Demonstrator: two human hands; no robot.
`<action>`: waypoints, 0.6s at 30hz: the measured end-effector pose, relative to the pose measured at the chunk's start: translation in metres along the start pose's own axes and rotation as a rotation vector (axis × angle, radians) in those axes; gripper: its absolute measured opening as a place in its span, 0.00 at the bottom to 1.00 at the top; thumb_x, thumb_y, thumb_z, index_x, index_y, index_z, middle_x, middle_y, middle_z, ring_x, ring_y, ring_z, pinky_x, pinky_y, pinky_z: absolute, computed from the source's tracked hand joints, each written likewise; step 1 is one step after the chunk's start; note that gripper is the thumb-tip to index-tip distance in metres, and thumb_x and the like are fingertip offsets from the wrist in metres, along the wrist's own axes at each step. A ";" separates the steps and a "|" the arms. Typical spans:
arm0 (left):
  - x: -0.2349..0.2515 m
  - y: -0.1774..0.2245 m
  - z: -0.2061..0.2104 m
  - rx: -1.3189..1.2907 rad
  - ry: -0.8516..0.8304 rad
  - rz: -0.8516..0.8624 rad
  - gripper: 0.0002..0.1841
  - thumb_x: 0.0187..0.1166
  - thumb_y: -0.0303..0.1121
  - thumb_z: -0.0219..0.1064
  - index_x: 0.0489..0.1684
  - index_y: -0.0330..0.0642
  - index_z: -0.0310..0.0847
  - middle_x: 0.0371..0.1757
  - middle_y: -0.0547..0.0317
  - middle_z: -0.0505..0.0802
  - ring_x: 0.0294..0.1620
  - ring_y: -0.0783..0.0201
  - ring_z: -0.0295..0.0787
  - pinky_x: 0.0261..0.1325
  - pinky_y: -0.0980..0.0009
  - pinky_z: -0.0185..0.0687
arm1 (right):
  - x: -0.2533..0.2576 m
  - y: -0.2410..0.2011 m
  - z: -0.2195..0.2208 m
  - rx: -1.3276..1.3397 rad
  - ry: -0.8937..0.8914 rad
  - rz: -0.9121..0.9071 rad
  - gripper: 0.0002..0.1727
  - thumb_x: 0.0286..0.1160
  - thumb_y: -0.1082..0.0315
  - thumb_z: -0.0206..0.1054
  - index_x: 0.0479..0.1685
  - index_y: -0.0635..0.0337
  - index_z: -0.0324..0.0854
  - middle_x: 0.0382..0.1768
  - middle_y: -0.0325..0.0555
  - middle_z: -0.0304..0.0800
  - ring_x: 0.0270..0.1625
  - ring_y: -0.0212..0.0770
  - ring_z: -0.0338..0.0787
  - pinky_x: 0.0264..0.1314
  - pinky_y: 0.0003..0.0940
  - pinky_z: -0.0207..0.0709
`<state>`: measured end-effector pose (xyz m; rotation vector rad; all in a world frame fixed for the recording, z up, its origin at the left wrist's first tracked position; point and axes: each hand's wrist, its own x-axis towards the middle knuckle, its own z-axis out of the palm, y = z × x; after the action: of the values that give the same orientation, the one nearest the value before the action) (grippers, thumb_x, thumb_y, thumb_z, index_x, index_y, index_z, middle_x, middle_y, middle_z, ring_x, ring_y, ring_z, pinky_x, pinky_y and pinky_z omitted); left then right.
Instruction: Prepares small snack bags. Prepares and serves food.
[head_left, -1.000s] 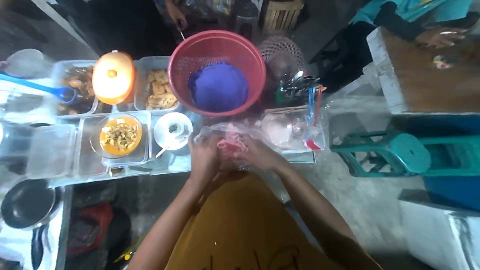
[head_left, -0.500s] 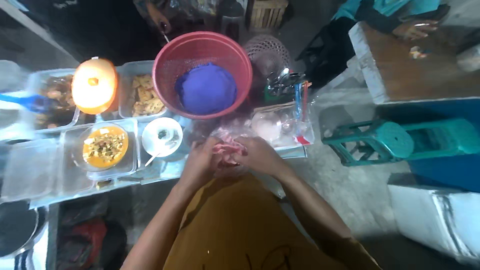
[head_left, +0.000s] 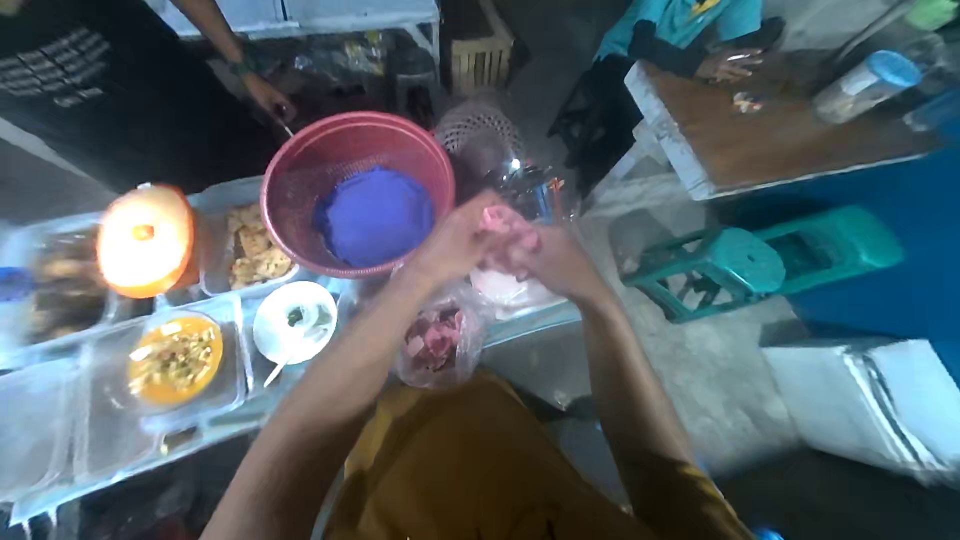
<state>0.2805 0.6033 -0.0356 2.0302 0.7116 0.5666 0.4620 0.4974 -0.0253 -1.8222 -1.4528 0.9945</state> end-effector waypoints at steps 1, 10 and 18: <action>0.004 -0.013 0.010 0.008 -0.026 -0.035 0.16 0.82 0.32 0.69 0.65 0.43 0.79 0.51 0.53 0.94 0.52 0.60 0.93 0.62 0.53 0.89 | 0.006 0.015 0.004 0.050 -0.033 0.037 0.16 0.82 0.58 0.69 0.54 0.63 0.86 0.36 0.50 0.94 0.34 0.43 0.95 0.42 0.47 0.92; 0.016 -0.086 0.072 -0.146 -0.287 -0.392 0.19 0.84 0.33 0.67 0.71 0.37 0.77 0.58 0.42 0.91 0.56 0.54 0.92 0.65 0.52 0.86 | 0.030 0.110 0.027 0.235 -0.276 0.291 0.18 0.82 0.60 0.67 0.56 0.68 0.84 0.46 0.53 0.93 0.45 0.42 0.95 0.51 0.42 0.92; 0.013 -0.081 0.086 -0.349 -0.088 -0.791 0.30 0.82 0.33 0.69 0.81 0.38 0.61 0.56 0.44 0.91 0.45 0.56 0.95 0.46 0.58 0.94 | 0.023 0.099 0.023 -0.308 -0.022 0.203 0.25 0.82 0.49 0.64 0.67 0.57 0.85 0.55 0.58 0.93 0.62 0.57 0.91 0.69 0.64 0.79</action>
<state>0.3221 0.5970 -0.1469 1.2948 1.1779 0.1174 0.4978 0.4979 -0.1232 -2.2223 -1.5247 0.9277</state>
